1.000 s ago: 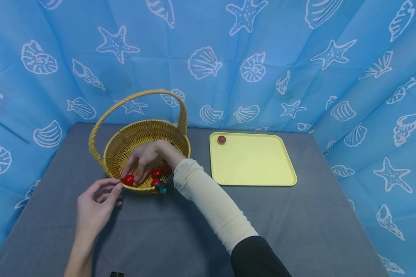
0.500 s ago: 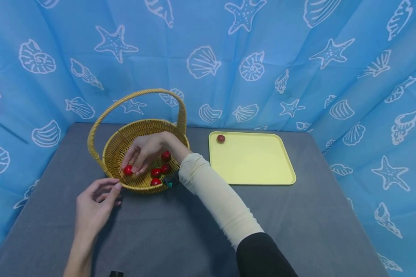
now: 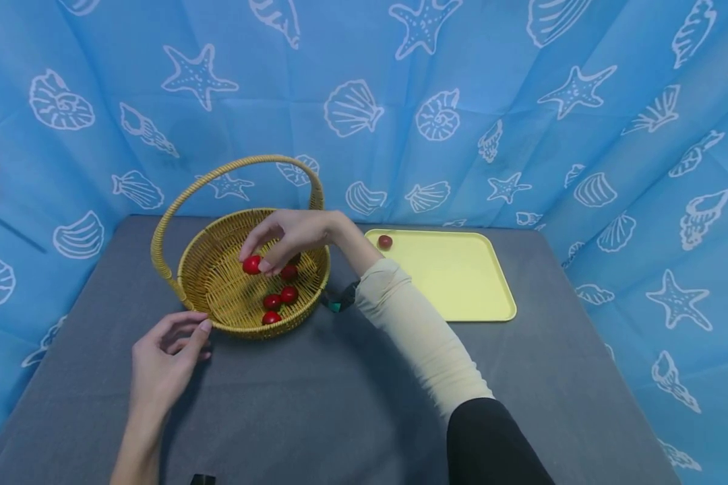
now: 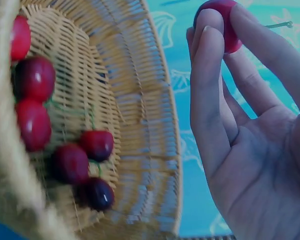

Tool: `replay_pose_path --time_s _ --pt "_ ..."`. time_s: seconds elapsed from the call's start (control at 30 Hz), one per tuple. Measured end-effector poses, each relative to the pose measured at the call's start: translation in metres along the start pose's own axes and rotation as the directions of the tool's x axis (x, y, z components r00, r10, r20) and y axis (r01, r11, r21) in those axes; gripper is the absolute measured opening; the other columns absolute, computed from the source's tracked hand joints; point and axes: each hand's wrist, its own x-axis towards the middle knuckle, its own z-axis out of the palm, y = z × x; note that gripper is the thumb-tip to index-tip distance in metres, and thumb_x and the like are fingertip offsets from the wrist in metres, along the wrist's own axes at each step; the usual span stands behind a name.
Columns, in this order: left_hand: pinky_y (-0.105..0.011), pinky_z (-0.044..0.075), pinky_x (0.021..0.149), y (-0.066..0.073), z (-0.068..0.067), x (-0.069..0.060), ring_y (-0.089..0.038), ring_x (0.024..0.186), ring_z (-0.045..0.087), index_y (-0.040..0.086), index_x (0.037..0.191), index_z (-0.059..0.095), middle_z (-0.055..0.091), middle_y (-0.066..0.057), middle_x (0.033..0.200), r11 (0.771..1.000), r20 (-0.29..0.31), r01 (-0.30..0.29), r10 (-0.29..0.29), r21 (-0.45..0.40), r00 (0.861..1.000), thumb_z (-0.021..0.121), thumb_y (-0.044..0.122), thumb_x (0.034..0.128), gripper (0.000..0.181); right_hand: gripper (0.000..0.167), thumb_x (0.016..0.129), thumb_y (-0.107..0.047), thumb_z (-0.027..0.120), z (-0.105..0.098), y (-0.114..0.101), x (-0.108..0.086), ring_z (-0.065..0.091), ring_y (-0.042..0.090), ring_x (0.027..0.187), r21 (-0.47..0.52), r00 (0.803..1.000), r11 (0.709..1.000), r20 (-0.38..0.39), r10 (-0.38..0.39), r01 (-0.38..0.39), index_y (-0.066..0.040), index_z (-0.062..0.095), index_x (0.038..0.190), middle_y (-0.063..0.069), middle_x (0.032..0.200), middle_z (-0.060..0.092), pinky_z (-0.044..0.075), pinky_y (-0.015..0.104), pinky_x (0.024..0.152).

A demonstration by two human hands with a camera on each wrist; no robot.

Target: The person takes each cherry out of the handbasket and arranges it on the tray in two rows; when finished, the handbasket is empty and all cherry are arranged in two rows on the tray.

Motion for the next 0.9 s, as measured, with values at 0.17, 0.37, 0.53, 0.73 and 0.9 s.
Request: replay_pose_path --time_s 0.17,0.37,0.53,0.73,0.9 --pt "-0.019 0.065 0.064 -0.002 -0.001 0.001 -0.001 0.077 0.074 0.010 0.127 0.073 0.077 0.002 0.107 1.000 -0.002 -0.003 0.003 -0.001 1.000 0.076 0.020 0.1038 0.025 0.040 0.098 -0.009 0.075 -0.010 0.004 -0.028 0.076 0.031 0.113 -0.018 0.998 0.999 -0.039 -0.052 0.051 -0.005 0.070 0.137 0.010 0.142 0.068 0.067 0.049 0.102" --pt "-0.019 0.065 0.064 -0.003 -0.001 0.002 -0.001 0.076 0.075 0.010 0.127 0.074 0.078 0.003 0.108 1.000 0.003 0.012 -0.012 0.000 1.000 0.076 0.020 0.1035 0.026 0.040 0.098 -0.008 0.074 -0.021 0.015 -0.061 0.076 0.037 0.109 -0.023 0.995 0.999 -0.083 -0.047 0.045 -0.002 0.068 0.137 0.011 0.133 0.070 0.066 0.054 0.102" --pt "-0.019 0.065 0.064 -0.002 -0.001 0.001 -0.001 0.077 0.075 0.010 0.127 0.074 0.076 0.010 0.103 1.000 0.001 0.012 -0.012 -0.005 1.000 0.076 0.020 0.1034 0.026 0.042 0.098 -0.013 0.075 -0.029 0.025 -0.095 0.076 0.033 0.102 -0.091 0.988 0.996 -0.148 -0.034 0.020 -0.004 0.068 0.138 0.010 0.133 0.071 0.069 0.041 0.083" --pt "-0.020 0.066 0.065 -0.001 -0.001 0.000 -0.001 0.078 0.075 0.011 0.127 0.074 0.074 0.013 0.101 1.000 0.001 0.005 -0.005 -0.005 1.000 0.077 0.021 0.1033 0.025 0.040 0.097 -0.016 0.077 -0.039 0.041 -0.138 0.074 0.025 0.090 -0.073 0.960 0.992 -0.268 0.082 -0.105 -0.017 0.072 0.136 0.015 0.115 0.078 0.045 0.028 0.050" --pt "-0.020 0.065 0.065 -0.001 -0.001 0.001 0.000 0.078 0.075 0.010 0.129 0.072 0.076 0.008 0.107 1.000 0.013 0.025 -0.025 -0.007 1.000 0.076 0.023 0.1040 0.028 0.039 0.094 -0.010 0.079 -0.045 0.061 -0.167 0.076 0.027 0.095 -0.024 0.920 0.991 -0.377 0.110 -0.128 -0.013 0.074 0.133 0.014 0.112 0.078 0.065 0.038 0.084"
